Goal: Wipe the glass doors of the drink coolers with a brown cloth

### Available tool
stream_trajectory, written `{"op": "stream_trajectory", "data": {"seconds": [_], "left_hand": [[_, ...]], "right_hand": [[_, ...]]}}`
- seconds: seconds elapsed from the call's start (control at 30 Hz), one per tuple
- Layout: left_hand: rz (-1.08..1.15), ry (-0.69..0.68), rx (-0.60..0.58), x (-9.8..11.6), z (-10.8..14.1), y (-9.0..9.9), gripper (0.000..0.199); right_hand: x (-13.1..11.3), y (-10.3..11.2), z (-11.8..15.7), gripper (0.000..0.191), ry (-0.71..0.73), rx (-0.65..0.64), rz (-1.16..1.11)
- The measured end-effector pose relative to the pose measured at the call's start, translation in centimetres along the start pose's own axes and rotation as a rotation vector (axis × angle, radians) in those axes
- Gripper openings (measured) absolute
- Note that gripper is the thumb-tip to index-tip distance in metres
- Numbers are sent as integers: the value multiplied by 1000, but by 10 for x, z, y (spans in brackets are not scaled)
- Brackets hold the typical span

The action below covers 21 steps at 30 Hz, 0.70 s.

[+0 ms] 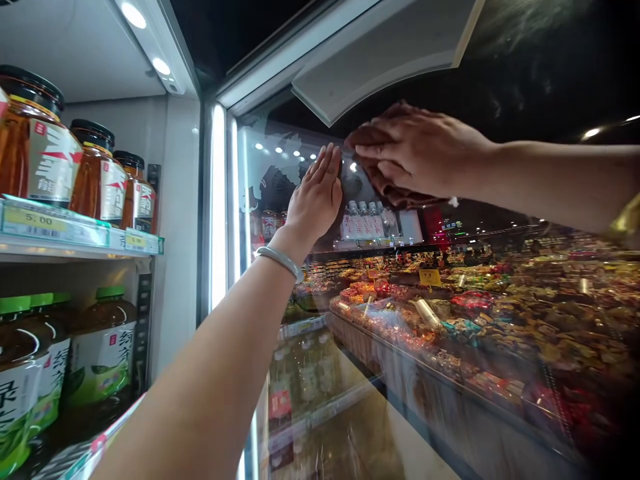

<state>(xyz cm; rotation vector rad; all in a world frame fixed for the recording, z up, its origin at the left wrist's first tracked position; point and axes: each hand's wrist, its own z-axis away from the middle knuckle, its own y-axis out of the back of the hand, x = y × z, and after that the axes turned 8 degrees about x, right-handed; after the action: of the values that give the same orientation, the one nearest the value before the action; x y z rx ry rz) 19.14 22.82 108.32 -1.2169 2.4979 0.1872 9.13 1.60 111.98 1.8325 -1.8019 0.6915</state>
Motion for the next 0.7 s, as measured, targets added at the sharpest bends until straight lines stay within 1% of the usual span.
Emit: {"op": "stream_trajectory", "data": {"seconds": [0.07,0.13,0.2,0.27,0.3,0.37,0.43,0.5,0.57,0.6,0.67,0.7], "left_hand": [[-15,45,24,0,4,0,62],[-20,91,45,3,8,-1,62],[-19,135,58,4,12,-2,61],[-23,184,70,2,15,-3,61],[-27,211,81,1,16,-4,61],[-35,262,115,-1,19,-7,62],[-42,291,147,-3,19,-10,62],[-58,295,152,-5,19,-12,61],[-69,285,129,-8,19,-11,60],[-67,271,115,-11,20,-9,60],[-47,211,89,-19,25,-3,59],[-36,166,76,-24,29,0,59]], "right_hand": [[-6,-9,-13,62,-95,50,46],[-28,-20,-24,62,-158,103,55],[-50,-27,-26,62,-138,120,13],[-61,-27,-19,62,-74,79,-30],[-60,-24,-14,62,-40,50,-41],[-50,-19,-10,62,14,6,-43],[-40,-18,-16,59,2,17,-26],[-41,-25,-31,57,-69,70,2],[-55,-33,-44,58,-135,102,25],[-64,-37,-47,59,-146,97,29],[-77,-39,-44,61,-109,54,25],[-79,-37,-38,62,-70,27,20]]}}
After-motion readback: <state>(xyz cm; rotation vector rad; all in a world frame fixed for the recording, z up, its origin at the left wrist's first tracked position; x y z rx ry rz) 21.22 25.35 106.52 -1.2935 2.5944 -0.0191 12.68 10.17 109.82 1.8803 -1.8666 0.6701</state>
